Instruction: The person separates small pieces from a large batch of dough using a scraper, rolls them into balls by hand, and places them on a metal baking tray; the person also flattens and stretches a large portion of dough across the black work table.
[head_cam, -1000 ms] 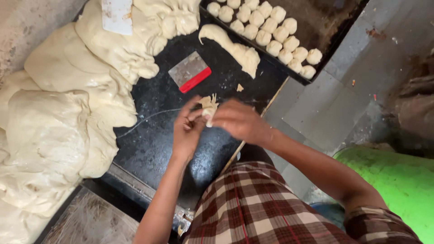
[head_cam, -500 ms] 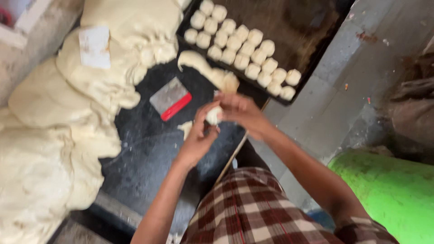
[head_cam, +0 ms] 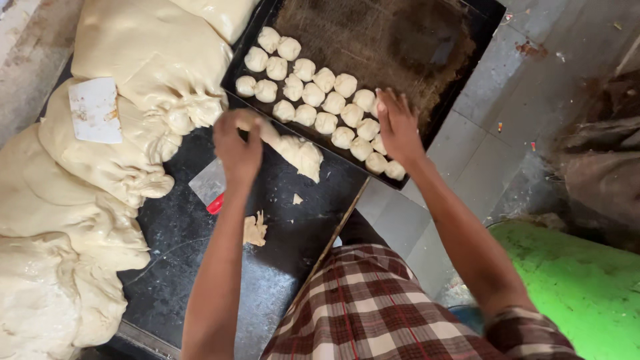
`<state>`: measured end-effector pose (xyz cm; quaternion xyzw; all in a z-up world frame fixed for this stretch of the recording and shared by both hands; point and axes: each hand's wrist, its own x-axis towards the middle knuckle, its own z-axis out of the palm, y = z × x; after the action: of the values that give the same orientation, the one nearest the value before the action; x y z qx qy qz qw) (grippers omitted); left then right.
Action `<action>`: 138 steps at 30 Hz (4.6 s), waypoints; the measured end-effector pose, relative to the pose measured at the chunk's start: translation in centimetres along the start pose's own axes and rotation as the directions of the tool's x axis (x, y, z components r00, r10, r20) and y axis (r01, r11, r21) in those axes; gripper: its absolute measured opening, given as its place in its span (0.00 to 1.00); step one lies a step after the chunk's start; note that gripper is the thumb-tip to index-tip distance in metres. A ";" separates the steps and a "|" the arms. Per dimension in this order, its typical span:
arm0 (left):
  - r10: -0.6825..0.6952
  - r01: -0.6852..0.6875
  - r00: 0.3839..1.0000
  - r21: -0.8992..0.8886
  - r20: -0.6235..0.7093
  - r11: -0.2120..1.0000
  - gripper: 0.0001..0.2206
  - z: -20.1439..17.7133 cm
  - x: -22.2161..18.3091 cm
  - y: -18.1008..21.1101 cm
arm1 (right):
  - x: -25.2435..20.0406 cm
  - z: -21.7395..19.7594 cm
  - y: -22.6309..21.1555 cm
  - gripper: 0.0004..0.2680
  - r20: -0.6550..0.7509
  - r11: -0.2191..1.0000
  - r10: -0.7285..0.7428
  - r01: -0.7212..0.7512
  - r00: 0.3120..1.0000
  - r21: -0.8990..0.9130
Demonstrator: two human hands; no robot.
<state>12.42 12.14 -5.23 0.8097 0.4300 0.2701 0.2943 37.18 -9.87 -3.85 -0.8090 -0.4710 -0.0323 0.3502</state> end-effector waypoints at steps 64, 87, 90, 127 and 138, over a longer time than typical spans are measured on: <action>0.019 -0.047 0.958 0.093 0.284 0.995 0.19 -10.1 -28.1 -4.7 | -20.7 0.7 -17.7 0.34 0.546 0.883 -0.350 0.462 0.762 -0.079; 0.004 0.101 0.953 -0.331 0.302 0.938 0.28 -17.0 -30.7 -11.0 | -5.8 19.6 -27.1 0.20 0.379 0.461 -0.685 0.772 0.623 -0.437; -0.104 0.198 0.958 -0.353 0.266 0.914 0.22 -16.5 -31.0 -11.3 | -3.5 20.7 -28.3 0.20 0.631 0.523 -0.490 0.782 0.601 -0.338; -0.524 0.266 0.850 -0.808 -0.061 0.526 0.18 -15.7 -24.8 -10.0 | -10.5 1.8 -21.7 0.10 0.405 0.982 0.155 -0.185 0.901 0.036; -0.422 0.345 0.906 -0.611 0.019 0.713 0.14 -14.0 -22.6 -5.7 | -6.2 0.8 -17.1 0.09 0.416 0.992 0.053 -0.095 0.908 0.081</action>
<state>-11.23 -1.14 -3.93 0.5486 0.4973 0.3740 0.5585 20.12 -8.63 2.35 -0.7964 -0.5043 0.1761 0.2836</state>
